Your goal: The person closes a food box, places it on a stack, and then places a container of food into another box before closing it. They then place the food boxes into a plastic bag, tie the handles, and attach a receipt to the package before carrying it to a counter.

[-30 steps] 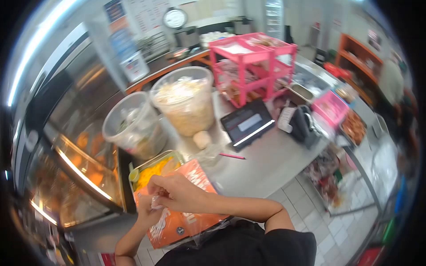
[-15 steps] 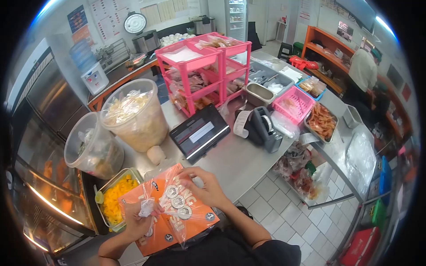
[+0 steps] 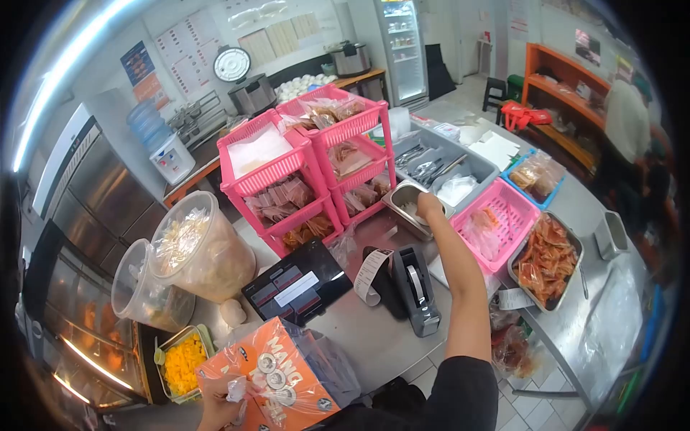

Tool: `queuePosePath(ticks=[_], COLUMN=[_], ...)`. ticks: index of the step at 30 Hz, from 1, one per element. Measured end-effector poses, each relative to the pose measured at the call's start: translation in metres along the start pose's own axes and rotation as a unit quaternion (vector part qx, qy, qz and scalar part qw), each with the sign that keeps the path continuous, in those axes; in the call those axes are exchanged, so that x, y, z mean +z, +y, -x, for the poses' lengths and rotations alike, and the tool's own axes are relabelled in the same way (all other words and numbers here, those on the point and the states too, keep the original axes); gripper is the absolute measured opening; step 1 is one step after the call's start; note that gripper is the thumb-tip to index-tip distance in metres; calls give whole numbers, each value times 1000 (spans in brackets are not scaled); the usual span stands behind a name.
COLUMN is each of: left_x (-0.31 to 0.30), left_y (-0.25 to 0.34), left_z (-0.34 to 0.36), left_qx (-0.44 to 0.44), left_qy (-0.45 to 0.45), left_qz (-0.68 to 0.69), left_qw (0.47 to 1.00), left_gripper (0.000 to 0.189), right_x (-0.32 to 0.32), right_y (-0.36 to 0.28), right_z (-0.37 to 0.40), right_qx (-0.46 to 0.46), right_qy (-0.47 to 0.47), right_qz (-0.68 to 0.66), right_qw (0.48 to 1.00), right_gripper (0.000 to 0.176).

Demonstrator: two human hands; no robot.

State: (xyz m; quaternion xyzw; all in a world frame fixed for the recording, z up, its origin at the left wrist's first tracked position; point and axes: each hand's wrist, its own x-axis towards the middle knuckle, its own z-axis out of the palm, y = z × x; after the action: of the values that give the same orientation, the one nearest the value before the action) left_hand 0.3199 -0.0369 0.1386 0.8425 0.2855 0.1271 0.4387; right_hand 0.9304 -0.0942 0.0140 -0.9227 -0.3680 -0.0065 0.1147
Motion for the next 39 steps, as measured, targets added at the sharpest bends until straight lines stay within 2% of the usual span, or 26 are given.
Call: queuePosePath(ticks=[1, 2, 3, 4, 5, 6, 8, 11, 13, 15, 17, 18, 19, 21, 22, 24, 28, 29, 31, 32, 33, 35, 37, 39], left_x=[3, 6, 5, 2, 0, 0, 4, 1, 3, 6, 7, 8, 8, 7, 7, 0, -3, -4, -4, -3, -3, -2, -1, -1], left_y=[-1, 1, 12, 28, 39, 43, 41, 26, 34, 40, 39, 38, 37, 40, 45, 44, 47, 48, 44, 38, 36, 45, 48, 45], left_z=[1, 2, 1, -3, -4, -4, -6, -4, -5, -7, -7, -10, -10, -8, -10, -8, -7, -7, -8, -8, -8, -9, -9, -12], left_qx=[34, 69, 62, 35, 8, 1, 4, 4, -2, 3, 0, 6, 14, 13, 17, 10, -5, 11, 17, 46, 76, 46, 18, -10], left_qy=[12, 25, 32, 67, 100, 104, 129, 129, 133, 139, 151, 155, 152, 158, 148, 106, 98, 91, 83, 86, 90, 93, 90, 99], left_qz=[5, 9, 3, -22, -46, -51, 25, 44, 62, 84, 21, 20, 28, 28, 41, 54, 41, 28, 21, 43, 65, 101, 158, 170], left_qw=[999, 997, 998, 997, 994, 993, 991, 991, 989, 987, 988, 988, 988, 987, 988, 993, 994, 995, 996, 994, 991, 989, 983, 980], left_gripper=[10, 13, 13, 5, 14, 14, 12, 12, 11, 11, 10, 10, 9, 9, 8, 2, 3, 4, 4, 6, 8, 10, 15, 17], right_x=[5, 9, 12, 16, 18, 15, 4, -10, 5, 10, 0, 11, 22, 44, 47, 56, 36, 34, 40, 37, 25, -15, -60, -108], right_y=[-2, -3, -8, -9, -7, -6, -4, -3, 1, -1, -15, -18, -20, -22, -19, -14, -15, -11, -2, 0, -4, -29, -73, -131], right_z=[-2, -2, -3, -5, -7, -6, -5, 2, -10, -14, -14, -23, -30, -39, -43, -45, -27, -23, -26, -24, -17, 9, 48, 119], right_qx=[-9, -6, -3, -28, -44, -43, -15, -29, -39, -45, -16, -5, -9, 76, 61, 77, 98, 69, 38, 24, 18, -69, -122, -133], right_qy=[-7, 24, 57, 93, 92, 90, 66, 9, 3, 43, -4, -3, 0, 88, 64, 79, 92, 104, 236, 273, 266, 485, 509, 321], right_qz=[-6, -3, -2, -13, 3, -12, -17, -2, -36, -123, -143, -75, -80, -164, -156, -154, -143, -161, -238, -245, -241, -165, -203, -367], right_qw=[1000, 1000, 998, 995, 995, 995, 998, 1000, 999, 990, 990, 997, 997, 980, 984, 982, 981, 979, 941, 930, 933, 856, 828, 863], right_gripper=[17, 16, 16, 17, 16, 13, 15, 22, 26, 21, 16, 16, 16, 18, 19, 19, 25, 27, 28, 25, 25, 21, 16, 11])
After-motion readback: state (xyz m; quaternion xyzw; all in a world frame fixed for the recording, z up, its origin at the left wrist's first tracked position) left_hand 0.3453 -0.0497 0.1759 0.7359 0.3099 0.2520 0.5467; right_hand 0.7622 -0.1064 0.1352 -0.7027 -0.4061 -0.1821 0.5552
